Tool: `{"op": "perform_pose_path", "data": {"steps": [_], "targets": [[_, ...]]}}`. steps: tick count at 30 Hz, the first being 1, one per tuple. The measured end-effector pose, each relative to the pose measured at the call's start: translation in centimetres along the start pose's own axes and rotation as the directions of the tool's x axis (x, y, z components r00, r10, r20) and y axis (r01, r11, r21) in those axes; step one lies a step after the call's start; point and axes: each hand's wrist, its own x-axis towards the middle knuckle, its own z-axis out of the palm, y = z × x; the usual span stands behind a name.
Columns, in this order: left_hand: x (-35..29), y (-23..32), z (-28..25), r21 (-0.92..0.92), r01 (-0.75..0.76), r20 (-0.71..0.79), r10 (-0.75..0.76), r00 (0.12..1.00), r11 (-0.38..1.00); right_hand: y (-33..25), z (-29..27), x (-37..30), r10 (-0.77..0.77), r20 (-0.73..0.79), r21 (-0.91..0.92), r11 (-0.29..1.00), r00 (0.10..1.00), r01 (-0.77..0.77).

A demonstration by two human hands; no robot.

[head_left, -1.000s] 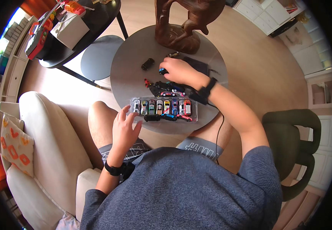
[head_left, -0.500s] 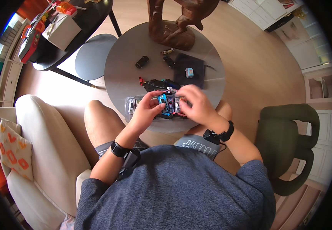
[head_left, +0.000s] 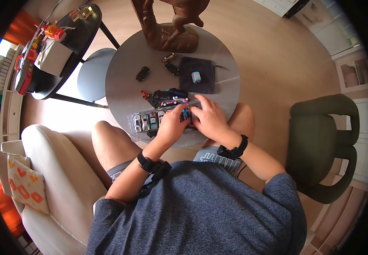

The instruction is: The recorder organizes several small toy cars from a table into a clear plastic container.

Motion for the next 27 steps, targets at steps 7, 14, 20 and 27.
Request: {"op": "perform_pose_path", "data": {"steps": [7, 14, 20, 27], "targets": [[-0.3, -0.1, 0.0, 0.091, -0.025, -0.035, 0.029, 0.999, 0.995, 0.9, 0.7, 0.1, 0.032, 0.010, 0.062, 0.998, 0.999, -0.032], [-0.2, 1.9, 0.0, 0.339, 0.175, -0.035, -0.173, 0.984, 0.924, 0.8, 0.6, -0.3, 0.194, 0.086, 0.168, 0.964, 0.977, -0.206], [0.3, 0.4, 0.3, 0.176, 0.043, -0.009, -0.042, 0.999, 0.983, 1.2, 0.9, -0.8, 0.166, 0.075, 0.236, 0.955, 0.983, -0.179], [-0.3, 0.4, 0.1, 0.128, -0.015, -0.011, 0.017, 1.000, 0.992, 1.5, 0.2, -0.6, 0.084, 0.121, 0.262, 0.958, 0.989, -0.113]]}}
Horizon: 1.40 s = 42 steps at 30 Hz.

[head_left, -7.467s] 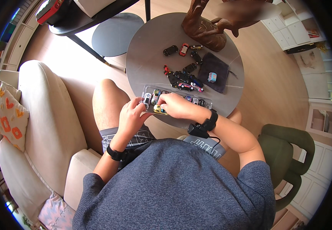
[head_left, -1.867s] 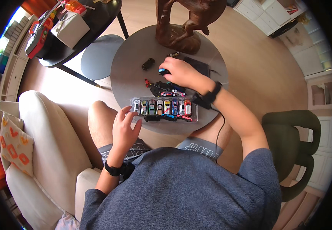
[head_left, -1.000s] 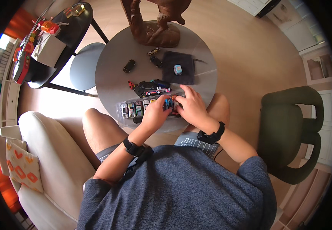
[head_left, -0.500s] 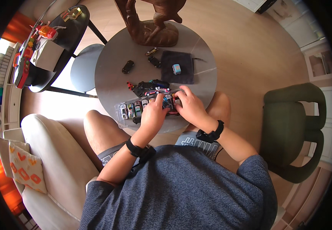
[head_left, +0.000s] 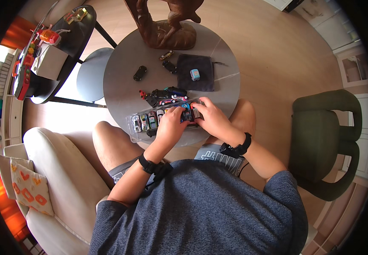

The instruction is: The recorder organizes several small toy cars from a table into a clear plastic container.

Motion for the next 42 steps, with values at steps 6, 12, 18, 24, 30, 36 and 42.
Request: {"op": "perform_pose_path", "data": {"steps": [6, 12, 18, 24, 30, 36, 42], "targets": [[0.0, 0.5, -0.7, 0.069, -0.064, -0.094, 0.070, 0.993, 0.996, -0.3, 0.2, 0.3, 0.023, 0.015, 0.008, 1.000, 1.000, -0.023], [3.6, -3.5, -8.7, 0.251, -0.047, -0.229, 0.107, 0.968, 0.967, -1.4, -1.6, 0.2, 0.065, 0.015, -0.060, 0.996, 0.998, -0.064], [8.2, -11.1, -14.4, 0.456, -0.096, 0.099, 0.057, 0.993, 0.885, -1.1, -2.1, 2.6, -0.068, -0.098, -0.050, 0.997, 0.993, 0.064], [12.8, -11.3, -12.9, 0.483, 0.043, -0.062, -0.015, 0.998, 0.875, -2.4, -3.2, 5.8, -0.103, -0.120, -0.082, 0.992, 0.987, 0.094], [15.3, -13.2, -12.6, 0.427, 0.069, -0.099, -0.030, 0.995, 0.902, -1.6, -3.0, 11.3, -0.088, 0.019, -0.098, 0.991, 0.996, 0.089], [11.0, -11.4, -15.0, -0.873, 0.379, 0.306, -0.261, 0.916, 0.308, -0.9, -0.5, 18.5, -0.078, 0.101, -0.309, 0.945, 0.992, 0.106], [3.3, -6.9, -14.2, -0.911, 0.400, 0.385, -0.142, 0.912, 0.101, -0.7, 3.1, 22.9, -0.090, 0.162, -0.563, 0.809, 0.983, 0.167]]}}
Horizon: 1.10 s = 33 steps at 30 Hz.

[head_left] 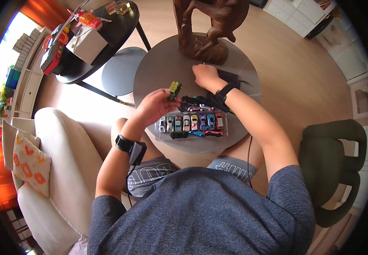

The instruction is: The recorder organizes several small toy cars from a table into a clear plastic container.

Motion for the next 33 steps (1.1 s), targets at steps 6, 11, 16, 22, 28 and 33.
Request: {"op": "perform_pose_path", "data": {"steps": [6, 11, 16, 22, 28, 33], "targets": [[-2.5, -3.2, 1.6, 0.110, -0.004, -0.203, 0.026, 0.979, 0.994, 0.2, -0.7, -0.1, 0.089, -0.025, 0.163, 0.983, 0.996, -0.084], [-3.6, -3.9, 0.1, 0.195, -0.121, -0.205, 0.161, 0.966, 0.973, 0.7, -5.4, -3.9, 0.004, 0.277, 0.835, 0.493, 0.961, -0.242], [-3.9, -4.5, 0.8, 0.106, -0.055, -0.162, 0.072, 0.984, 0.993, 0.4, -7.4, -9.6, -0.225, 0.396, 0.910, -0.030, 0.890, -0.413], [-2.1, -7.1, 1.0, 0.890, -0.067, -0.065, 0.272, 0.960, 0.450, -0.7, -4.6, -12.4, -0.191, 0.351, 0.928, 0.201, 0.917, -0.313], [-1.9, -8.3, 4.6, 0.943, -0.060, -0.062, 0.349, 0.935, 0.328, -3.2, -3.6, -14.4, -0.085, 0.160, 0.717, 0.694, 0.983, -0.056], [-1.9, -9.3, 5.2, 0.958, -0.062, -0.067, 0.430, 0.900, 0.279, -4.1, -3.9, -15.5, -0.128, 0.040, 0.545, 0.834, 0.991, 0.086]]}}
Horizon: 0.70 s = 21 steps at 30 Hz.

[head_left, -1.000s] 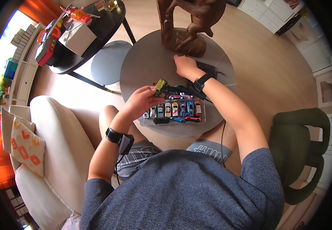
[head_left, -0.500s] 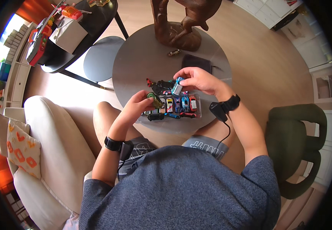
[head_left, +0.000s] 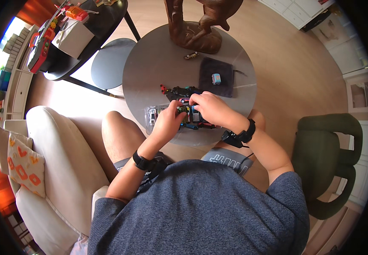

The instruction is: The recorder organizes several small toy cars from a table into a clear plastic container.

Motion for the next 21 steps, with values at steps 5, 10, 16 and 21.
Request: {"op": "perform_pose_path", "data": {"steps": [5, 10, 16, 21], "targets": [[0.0, -0.9, 1.8, -0.006, -0.065, -0.059, 0.065, 0.996, 0.998, 0.7, 1.4, -0.6, -0.158, -0.053, -0.170, 0.974, 0.986, 0.147], [0.0, -0.8, 2.8, 0.076, -0.181, -0.178, 0.192, 0.965, 0.981, 0.4, 1.9, -1.1, -0.322, -0.190, -0.406, 0.886, 0.927, 0.225], [-0.5, 0.0, 2.5, 0.260, -0.073, -0.191, 0.125, 0.974, 0.963, 1.0, 0.6, -1.2, -0.235, -0.224, -0.440, 0.891, 0.946, 0.117], [-0.9, 0.4, 1.4, 0.329, -0.017, -0.124, 0.061, 0.990, 0.944, 1.0, 1.3, -2.6, -0.143, -0.102, -0.326, 0.940, 0.984, 0.103]]}}
